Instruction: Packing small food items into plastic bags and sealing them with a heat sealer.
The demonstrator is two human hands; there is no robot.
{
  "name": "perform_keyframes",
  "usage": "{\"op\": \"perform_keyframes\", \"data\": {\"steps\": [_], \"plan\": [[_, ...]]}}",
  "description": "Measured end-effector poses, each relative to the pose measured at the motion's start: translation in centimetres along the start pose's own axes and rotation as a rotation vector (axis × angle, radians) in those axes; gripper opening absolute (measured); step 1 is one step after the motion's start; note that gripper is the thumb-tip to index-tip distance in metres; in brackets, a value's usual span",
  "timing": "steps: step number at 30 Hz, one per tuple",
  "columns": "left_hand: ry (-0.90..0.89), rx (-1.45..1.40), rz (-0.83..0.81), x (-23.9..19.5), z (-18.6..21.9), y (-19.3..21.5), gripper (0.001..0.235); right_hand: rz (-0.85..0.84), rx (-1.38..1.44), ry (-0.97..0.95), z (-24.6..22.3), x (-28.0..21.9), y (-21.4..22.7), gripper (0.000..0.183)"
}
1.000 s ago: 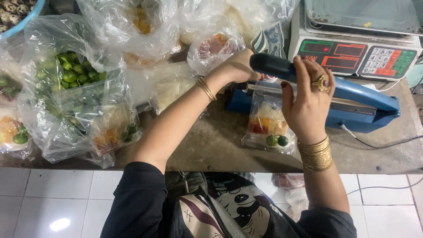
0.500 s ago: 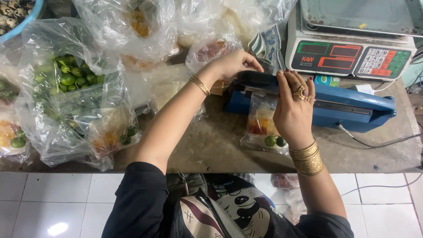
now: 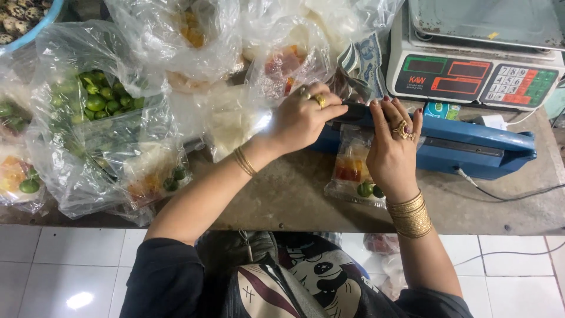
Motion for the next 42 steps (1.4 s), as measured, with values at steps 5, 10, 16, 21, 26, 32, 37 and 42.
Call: {"op": "perform_keyframes", "data": {"steps": [5,10,16,21,26,32,37,42], "plan": [[-0.06,0.23,0.152,-1.7,0.7,-0.6,0.025,-0.009,0.033,-0.051,-0.2,0.0,0.0,0.049],[-0.004,0.232,0.197,-2.6,1.2,-0.9,0.033,0.001,0.038,-0.09,-0.4,0.1,-0.1,0.047],[0.046,0.304,0.211,-2.7,2.4,0.1,0.043,0.002,0.051,-0.125,-0.4,0.0,-0.3,0.045],[0.086,0.29,0.193,-3.0,2.7,0.4,0.048,-0.004,0.032,-0.12,-0.3,-0.1,-0.4,0.044],[0.095,0.304,0.186,-3.3,2.6,0.4,0.053,-0.005,0.012,-0.116,-0.3,-0.1,-0.5,0.045],[0.104,0.322,0.188,-3.5,3.0,0.6,0.05,-0.03,0.01,-0.116,-0.4,-0.3,-0.6,0.05],[0.145,0.306,0.119,-4.1,3.0,0.4,0.058,-0.05,0.039,-0.12,-0.9,0.0,-0.1,0.053],[0.158,0.32,0.091,-4.3,2.9,-0.2,0.061,-0.061,0.036,-0.109,-0.8,0.0,0.1,0.057]]}}
Point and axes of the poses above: each hand's wrist, its own x-axis towards the middle knuckle, its own y-axis out of the back of the hand, z = x × y, the point moved 6 cm from there along x, towards the middle knuckle, and after that the axes turned 2 degrees about z, right-handed, at the moved point
